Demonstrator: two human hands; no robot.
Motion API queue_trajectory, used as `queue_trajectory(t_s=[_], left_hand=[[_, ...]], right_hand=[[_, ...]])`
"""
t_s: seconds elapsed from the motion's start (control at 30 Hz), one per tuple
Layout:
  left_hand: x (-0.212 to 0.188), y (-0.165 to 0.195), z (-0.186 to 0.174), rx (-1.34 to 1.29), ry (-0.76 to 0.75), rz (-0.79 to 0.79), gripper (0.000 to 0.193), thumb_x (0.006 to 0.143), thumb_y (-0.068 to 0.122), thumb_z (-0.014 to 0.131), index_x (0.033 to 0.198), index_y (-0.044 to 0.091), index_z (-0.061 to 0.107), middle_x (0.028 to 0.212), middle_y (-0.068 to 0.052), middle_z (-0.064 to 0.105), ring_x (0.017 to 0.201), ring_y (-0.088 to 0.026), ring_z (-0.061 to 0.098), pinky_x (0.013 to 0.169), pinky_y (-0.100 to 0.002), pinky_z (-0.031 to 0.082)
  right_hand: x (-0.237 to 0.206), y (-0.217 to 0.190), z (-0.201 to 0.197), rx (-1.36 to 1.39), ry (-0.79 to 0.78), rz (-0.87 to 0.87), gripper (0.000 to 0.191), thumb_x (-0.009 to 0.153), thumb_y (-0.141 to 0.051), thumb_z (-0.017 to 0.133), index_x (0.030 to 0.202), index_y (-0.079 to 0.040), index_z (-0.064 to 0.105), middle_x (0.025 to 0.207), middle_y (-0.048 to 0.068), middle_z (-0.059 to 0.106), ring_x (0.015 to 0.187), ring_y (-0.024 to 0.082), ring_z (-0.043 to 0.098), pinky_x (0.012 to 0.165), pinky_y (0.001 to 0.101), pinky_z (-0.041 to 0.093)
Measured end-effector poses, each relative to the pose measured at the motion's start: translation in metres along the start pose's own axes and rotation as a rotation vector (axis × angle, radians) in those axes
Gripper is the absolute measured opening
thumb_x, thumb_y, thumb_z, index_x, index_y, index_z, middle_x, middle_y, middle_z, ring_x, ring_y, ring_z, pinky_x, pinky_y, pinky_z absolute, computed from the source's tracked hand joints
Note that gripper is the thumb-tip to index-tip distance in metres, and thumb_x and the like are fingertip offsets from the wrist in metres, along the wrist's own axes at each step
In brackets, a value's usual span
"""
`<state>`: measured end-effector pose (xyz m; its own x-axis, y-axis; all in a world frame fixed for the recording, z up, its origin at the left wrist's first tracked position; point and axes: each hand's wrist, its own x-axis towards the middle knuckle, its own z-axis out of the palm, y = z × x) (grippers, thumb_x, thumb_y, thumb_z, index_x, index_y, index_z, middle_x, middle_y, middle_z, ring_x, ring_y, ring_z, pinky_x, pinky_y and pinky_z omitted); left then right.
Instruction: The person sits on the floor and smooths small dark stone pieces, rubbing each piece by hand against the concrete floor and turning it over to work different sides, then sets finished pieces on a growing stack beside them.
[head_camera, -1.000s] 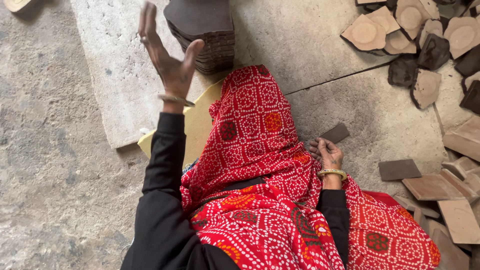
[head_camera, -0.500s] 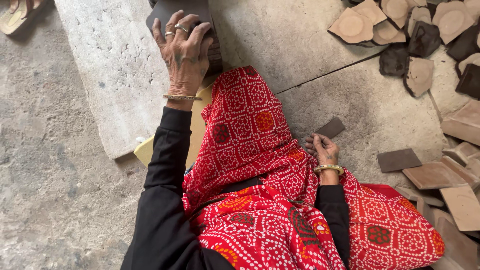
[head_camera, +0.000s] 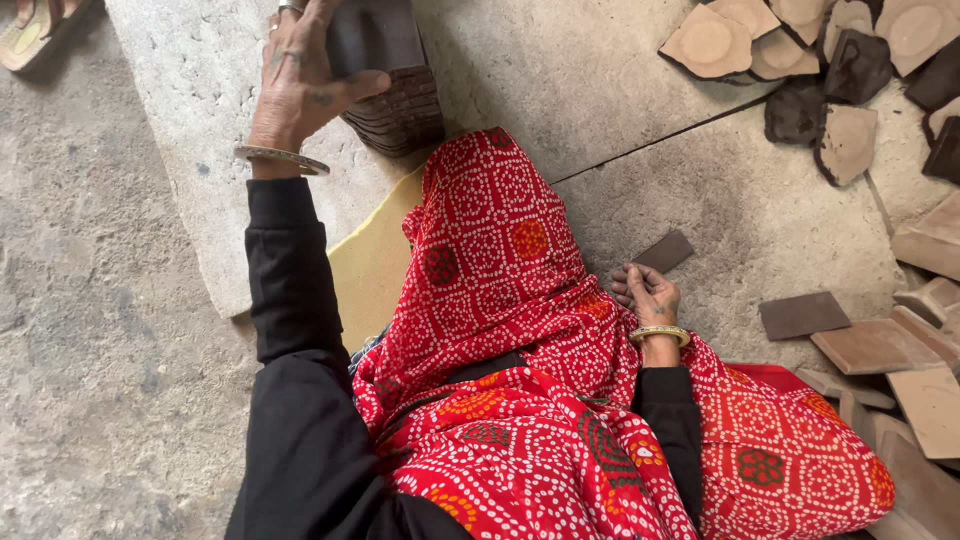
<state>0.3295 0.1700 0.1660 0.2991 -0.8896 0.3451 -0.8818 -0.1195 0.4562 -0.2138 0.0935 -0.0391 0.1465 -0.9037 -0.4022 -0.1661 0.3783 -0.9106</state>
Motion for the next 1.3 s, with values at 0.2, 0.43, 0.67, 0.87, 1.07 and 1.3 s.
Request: queue_trajectory(t_s=[0.2,0.43,0.67,0.87,1.07,1.3], left_hand=[[-0.003,-0.008,0.013,0.0,0.1,0.072,0.096,0.079,0.045,0.102,0.154,0.011,0.054,0.139,-0.02,0.061,0.13,-0.038,0.053,0.111,-0.054,0.041],[-0.001,-0.019,0.027,0.052,0.051,-0.083,0.096,0.077,0.055,0.096,0.152,0.013,0.053,0.138,-0.022,0.058,0.133,-0.042,0.05,0.112,-0.058,0.039],[-0.007,0.0,0.02,0.219,0.178,0.11,0.106,0.083,0.057,0.09,0.158,-0.001,0.044,0.149,-0.038,0.043,0.136,-0.057,0.035,0.112,-0.072,0.027],[-0.034,0.096,0.009,-0.02,0.257,0.219,0.061,0.092,0.022,0.089,0.143,0.009,0.057,0.148,-0.017,0.058,0.132,-0.034,0.056,0.11,-0.048,0.047],[-0.04,0.173,0.115,-0.855,-0.072,0.335,0.018,0.096,0.0,0.075,0.113,0.006,0.07,0.121,-0.011,0.074,0.097,-0.017,0.07,0.086,-0.033,0.058],[-0.073,0.21,0.274,-0.701,-0.919,0.287,0.03,0.089,0.019,0.079,0.116,0.009,0.074,0.126,-0.012,0.073,0.105,-0.027,0.074,0.084,-0.04,0.06]], right_hand=[[0.002,0.005,-0.003,-0.009,-0.009,-0.014,0.03,0.1,-0.024,0.069,0.117,0.0,0.072,0.099,0.012,0.078,0.079,0.015,0.075,0.066,0.0254,0.063],[0.005,0.01,-0.004,-0.017,-0.019,-0.037,0.033,0.1,-0.027,0.069,0.118,0.0,0.072,0.1,0.012,0.078,0.079,0.015,0.074,0.066,0.0251,0.062],[0.011,0.024,-0.008,-0.016,-0.018,-0.053,0.032,0.1,-0.027,0.069,0.117,0.0,0.072,0.1,0.011,0.078,0.08,0.014,0.074,0.066,0.0258,0.062],[0.017,0.039,0.002,0.004,-0.005,-0.07,0.033,0.1,-0.025,0.068,0.119,0.002,0.071,0.099,0.009,0.078,0.079,0.01,0.071,0.065,0.0232,0.059],[0.025,0.027,-0.003,-0.295,0.168,-0.148,0.033,0.095,-0.028,0.075,0.119,-0.005,0.075,0.103,0.008,0.076,0.089,0.018,0.071,0.073,0.0325,0.059],[0.039,0.007,-0.005,-0.628,0.409,-0.309,0.053,0.08,-0.018,0.085,0.129,-0.013,0.066,0.135,0.017,0.058,0.123,0.036,0.056,0.105,0.0455,0.047]])
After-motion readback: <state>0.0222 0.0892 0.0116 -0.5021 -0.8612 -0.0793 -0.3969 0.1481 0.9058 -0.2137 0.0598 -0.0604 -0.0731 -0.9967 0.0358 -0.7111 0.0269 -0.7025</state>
